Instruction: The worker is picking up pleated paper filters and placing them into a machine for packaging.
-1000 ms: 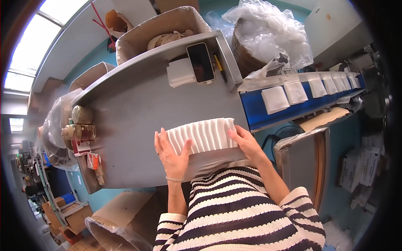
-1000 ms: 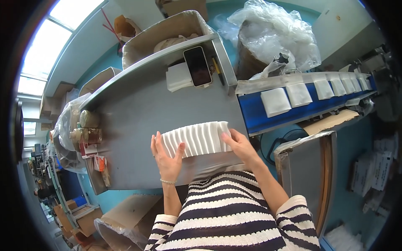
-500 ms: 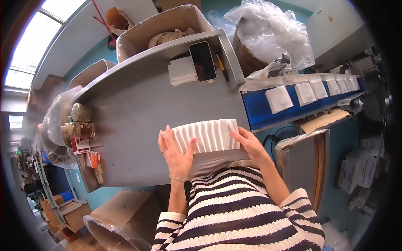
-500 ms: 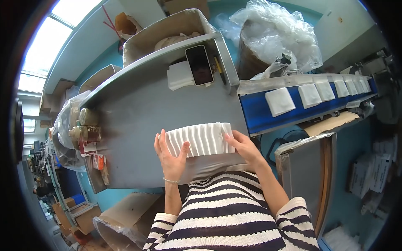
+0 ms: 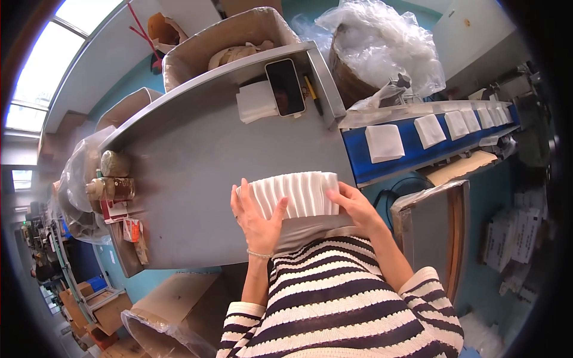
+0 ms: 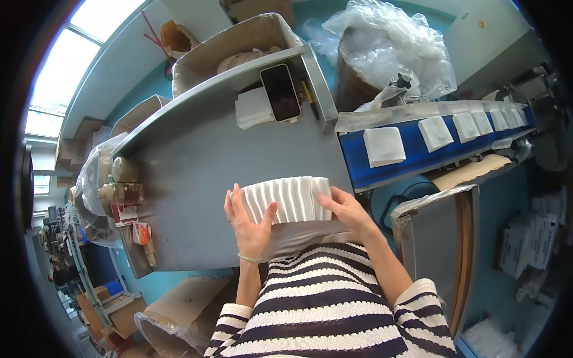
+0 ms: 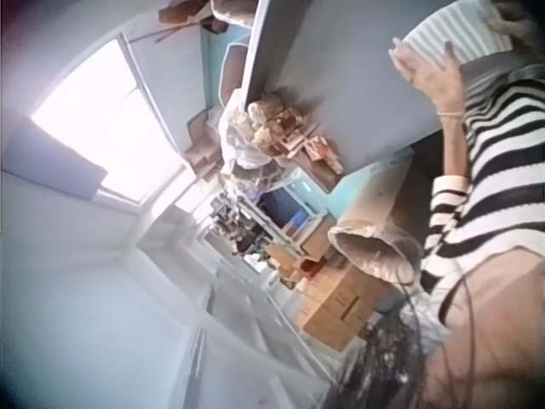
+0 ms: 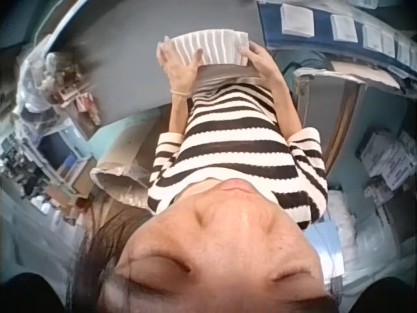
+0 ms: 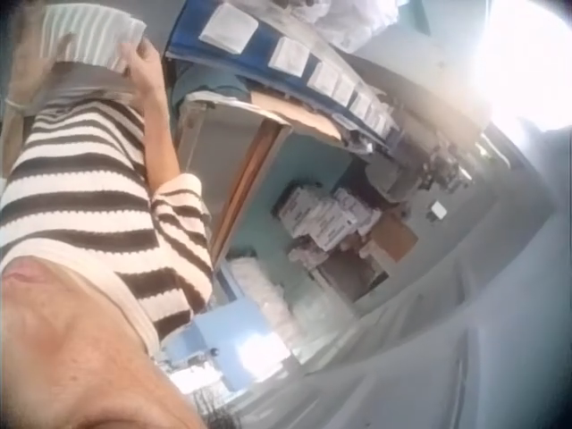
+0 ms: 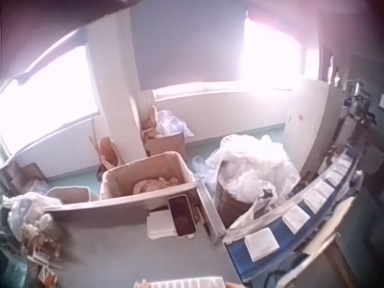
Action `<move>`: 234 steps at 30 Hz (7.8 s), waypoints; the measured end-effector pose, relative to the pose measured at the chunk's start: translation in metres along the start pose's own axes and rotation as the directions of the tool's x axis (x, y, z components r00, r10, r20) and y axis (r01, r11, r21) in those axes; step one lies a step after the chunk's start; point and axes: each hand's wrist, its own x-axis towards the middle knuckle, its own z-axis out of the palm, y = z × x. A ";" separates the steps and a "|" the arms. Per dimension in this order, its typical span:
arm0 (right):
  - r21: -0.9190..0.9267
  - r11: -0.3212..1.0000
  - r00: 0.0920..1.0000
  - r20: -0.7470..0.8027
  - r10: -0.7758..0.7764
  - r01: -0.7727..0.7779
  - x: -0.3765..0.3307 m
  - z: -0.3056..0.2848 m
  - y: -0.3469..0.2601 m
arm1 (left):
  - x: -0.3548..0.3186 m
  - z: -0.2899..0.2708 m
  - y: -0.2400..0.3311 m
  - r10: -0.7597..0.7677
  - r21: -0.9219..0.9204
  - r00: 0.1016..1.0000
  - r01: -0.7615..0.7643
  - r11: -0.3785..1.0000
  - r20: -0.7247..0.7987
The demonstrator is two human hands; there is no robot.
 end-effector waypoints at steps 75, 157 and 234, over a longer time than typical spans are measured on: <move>0.213 0.968 0.991 0.017 0.130 -0.131 -0.002 -0.016 0.018 | -0.007 0.034 0.037 0.170 0.043 0.980 -0.175 0.984 0.098; 0.222 0.974 0.999 0.038 0.030 -0.038 -0.001 -0.009 0.009 | -0.013 0.063 0.025 0.001 -0.568 0.883 0.302 0.766 0.470; -0.458 0.839 -0.357 -0.761 -0.541 -0.295 -0.560 -0.068 0.323 | -0.456 0.186 0.274 0.685 -0.773 -0.358 -0.280 0.569 0.634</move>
